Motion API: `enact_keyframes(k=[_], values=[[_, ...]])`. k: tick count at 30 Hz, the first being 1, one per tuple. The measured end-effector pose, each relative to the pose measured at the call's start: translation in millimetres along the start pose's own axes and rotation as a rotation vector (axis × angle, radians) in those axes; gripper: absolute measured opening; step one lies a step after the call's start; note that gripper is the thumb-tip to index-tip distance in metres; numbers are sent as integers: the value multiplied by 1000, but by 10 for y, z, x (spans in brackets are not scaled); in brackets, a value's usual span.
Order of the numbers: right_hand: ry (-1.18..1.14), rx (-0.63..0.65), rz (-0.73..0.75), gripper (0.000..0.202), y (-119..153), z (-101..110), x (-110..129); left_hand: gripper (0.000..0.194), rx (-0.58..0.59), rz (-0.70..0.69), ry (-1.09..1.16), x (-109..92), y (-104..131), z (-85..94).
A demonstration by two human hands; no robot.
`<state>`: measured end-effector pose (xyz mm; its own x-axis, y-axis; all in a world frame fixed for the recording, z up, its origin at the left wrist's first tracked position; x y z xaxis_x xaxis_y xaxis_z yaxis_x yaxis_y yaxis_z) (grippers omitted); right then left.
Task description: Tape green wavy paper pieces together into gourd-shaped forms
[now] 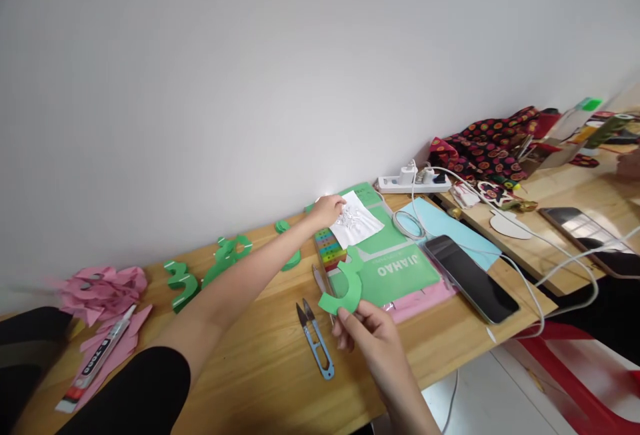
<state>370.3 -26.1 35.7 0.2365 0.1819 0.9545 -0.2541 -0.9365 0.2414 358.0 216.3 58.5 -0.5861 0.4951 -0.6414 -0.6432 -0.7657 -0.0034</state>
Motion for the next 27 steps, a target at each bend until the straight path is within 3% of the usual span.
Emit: enact_keyframes(k=[4, 7, 11, 15, 18, 21, 27], values=[[10, 21, -2, 44, -16, -54, 32, 32, -29, -40, -31, -49, 51, 68], [43, 106, -25, 43, 4, -202, 15, 30, -80, -54, -47, -39, 397, 253], [120, 348, -140, 45, 98, -617, -165, 26, -150, -69, -103, 192, 1368, 619], [208, 541, -286, 40, 203, -1075, -446, 21, -282, 69, -231, 712, 2399, 1003], [295, 581, -361, 37, 208, -1306, -604, 20, -368, 217, -326, 1110, 2848, 1199], [385, 562, -382, 35, 175, -1411, -668, 17, -396, 325, -378, 1365, 2964, 1235], [663, 483, -377, 38, 141, -1293, -645, 21, -426, 432, -360, 1542, 2742, 1105]])
Point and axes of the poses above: each hand's wrist, its own y-axis away from the middle knuckle, its own z-axis out of the back of the hand, x = y × z, the point moved 4 cm from there along -y, towards the middle knuckle, and after that the axes turned 1 degree about -x, right-handed, at the moved point
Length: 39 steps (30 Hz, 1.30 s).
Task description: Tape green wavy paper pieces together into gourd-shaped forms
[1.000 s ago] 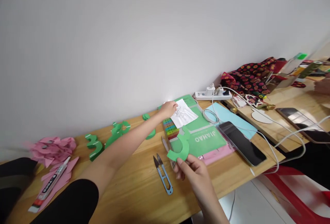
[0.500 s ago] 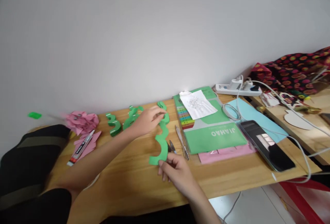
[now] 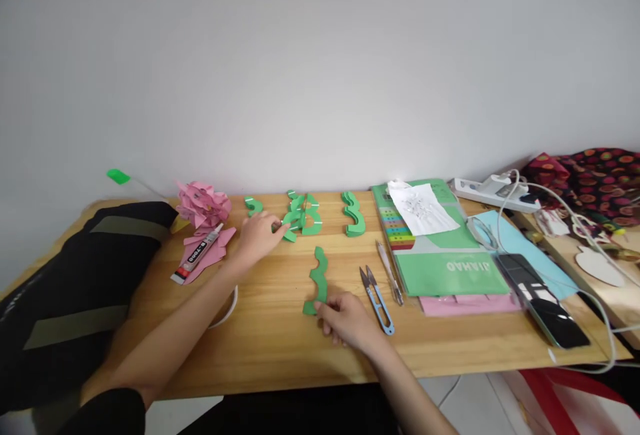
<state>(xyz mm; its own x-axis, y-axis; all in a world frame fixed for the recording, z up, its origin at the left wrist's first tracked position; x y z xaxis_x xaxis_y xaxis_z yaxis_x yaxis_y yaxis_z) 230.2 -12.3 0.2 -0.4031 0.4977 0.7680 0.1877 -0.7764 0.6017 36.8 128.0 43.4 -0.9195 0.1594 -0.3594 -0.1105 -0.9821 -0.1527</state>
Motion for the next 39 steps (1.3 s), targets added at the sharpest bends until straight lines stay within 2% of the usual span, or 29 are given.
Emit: enact_keyframes(k=[2, 5, 7, 9, 11, 13, 16, 20, 24, 26, 27, 28, 30, 32, 34, 39], values=[[81, -81, 21, 44, 44, 98, 12, 20, -24, 1, 17, -23, -17, 12], [144, -206, 109, 52, 125, 213, 144, 19, -97, -45, 29, -90, 108, 182], [78, -202, 217, 48, 163, 204, 319, 17, -155, -116, 17, -188, 294, 346], [-99, -143, 326, 49, 172, 140, 530, 16, -196, -211, -7, -328, 519, 484], [-270, -140, 383, 54, 152, 78, 719, 18, -218, -306, -40, -476, 733, 564], [-329, -174, 415, 52, 117, 24, 854, 20, -321, -476, -118, -633, 923, 615], [-365, -168, 422, 42, 78, -40, 924, 18, -468, -644, -169, -763, 1112, 648], [-409, -148, 437, 37, 99, -35, 869, 23, -430, -644, -3, -757, 1200, 700], [-359, -150, 446, 36, 147, 19, 795, 17, -487, -530, 276, -630, 1259, 823], [-333, -154, 436, 36, 162, 40, 745, 17, -519, -393, 455, -506, 1249, 838], [-328, -155, 427, 35, 167, 44, 714, 17, -499, -293, 573, -432, 1227, 809], [-324, -150, 418, 35, 174, 42, 682, 19, -438, -169, 713, -356, 1194, 748], [-319, -131, 405, 32, 190, 18, 618, 23, -225, 95, 979, -245, 1135, 547], [-306, -104, 401, 30, 212, -26, 566, 29, -11, 258, 1135, -221, 1110, 349], [-278, -92, 413, 28, 237, -66, 536, 30, 94, 297, 1202, -242, 1100, 232], [-118, -92, 483, 26, 305, -91, 551, 27, 178, 333, 1302, -288, 1092, 123]])
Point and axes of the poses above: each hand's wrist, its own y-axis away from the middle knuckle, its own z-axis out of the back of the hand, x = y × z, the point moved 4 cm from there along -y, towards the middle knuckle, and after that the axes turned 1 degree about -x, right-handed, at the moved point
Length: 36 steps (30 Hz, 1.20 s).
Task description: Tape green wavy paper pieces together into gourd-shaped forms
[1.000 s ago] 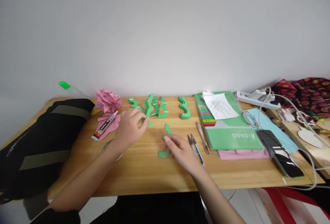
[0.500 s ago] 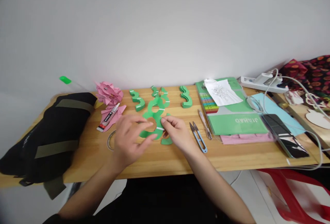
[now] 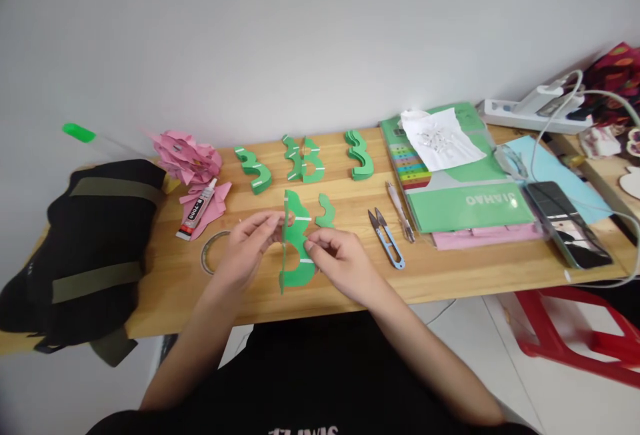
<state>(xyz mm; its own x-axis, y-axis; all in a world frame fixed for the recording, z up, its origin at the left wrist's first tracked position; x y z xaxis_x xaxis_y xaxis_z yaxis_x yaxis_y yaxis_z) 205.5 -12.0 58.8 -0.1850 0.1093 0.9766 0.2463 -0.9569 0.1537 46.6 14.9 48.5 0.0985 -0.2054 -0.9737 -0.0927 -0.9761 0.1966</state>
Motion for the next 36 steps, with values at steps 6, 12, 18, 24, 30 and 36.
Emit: enact_keyframes(k=[6, 12, 18, 24, 30, 36], values=[[250, 74, 25, 21, 40, -1, 52, 45, 46, 87, 126, 13, -15, -53], [276, 112, -22, 21, 66, -35, -82, 53, 91, 195, 157, 94, 16, -77], [180, 126, -93, 23, 133, -27, -301, 47, 73, 288, 84, 184, 55, -98], [109, 119, -111, 22, 181, -33, -349, 50, 73, 271, 43, 225, 63, -164], [58, 123, -128, 22, 210, -35, -382, 42, -5, 285, 70, 278, 60, -134], [-14, 140, -172, 38, 235, -22, -406, 34, -29, 249, 92, 307, 42, -121]])
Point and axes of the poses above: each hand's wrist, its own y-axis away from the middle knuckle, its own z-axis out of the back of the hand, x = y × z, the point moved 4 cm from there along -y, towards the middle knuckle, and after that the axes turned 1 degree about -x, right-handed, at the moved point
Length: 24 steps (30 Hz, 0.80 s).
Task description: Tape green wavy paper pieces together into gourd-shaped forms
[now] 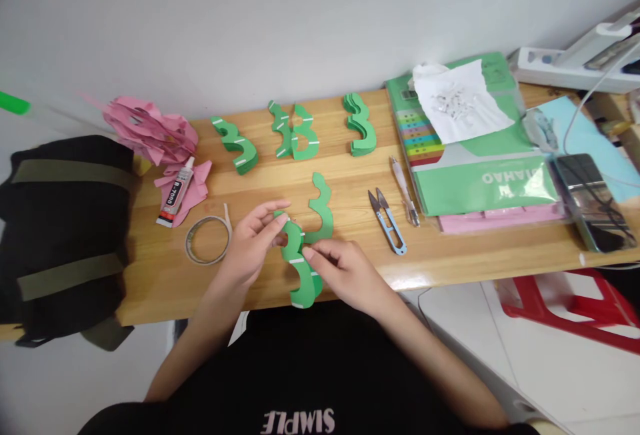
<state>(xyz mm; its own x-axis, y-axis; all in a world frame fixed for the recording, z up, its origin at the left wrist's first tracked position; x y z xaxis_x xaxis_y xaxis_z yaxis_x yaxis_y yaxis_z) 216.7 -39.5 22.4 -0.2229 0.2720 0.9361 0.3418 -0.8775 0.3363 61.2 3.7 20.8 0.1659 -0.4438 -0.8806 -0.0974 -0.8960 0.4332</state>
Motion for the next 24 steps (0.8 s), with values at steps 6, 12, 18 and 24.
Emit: enact_keyframes(k=[6, 12, 18, 24], values=[[-114, -60, -39, 29, -38, -4, -11, 24, 10, -93, -133, 23, -65, -17], [-237, -253, -171, 35, -46, 227, -186, 23, -32, -386, -722, -5, -171, -35], [-245, -474, -157, 40, 0, 530, -309, 23, 105, -509, -988, -81, -363, -158], [-286, -559, -111, 37, -2, 597, -344, 16, 211, -585, -1098, -109, -531, -169]])
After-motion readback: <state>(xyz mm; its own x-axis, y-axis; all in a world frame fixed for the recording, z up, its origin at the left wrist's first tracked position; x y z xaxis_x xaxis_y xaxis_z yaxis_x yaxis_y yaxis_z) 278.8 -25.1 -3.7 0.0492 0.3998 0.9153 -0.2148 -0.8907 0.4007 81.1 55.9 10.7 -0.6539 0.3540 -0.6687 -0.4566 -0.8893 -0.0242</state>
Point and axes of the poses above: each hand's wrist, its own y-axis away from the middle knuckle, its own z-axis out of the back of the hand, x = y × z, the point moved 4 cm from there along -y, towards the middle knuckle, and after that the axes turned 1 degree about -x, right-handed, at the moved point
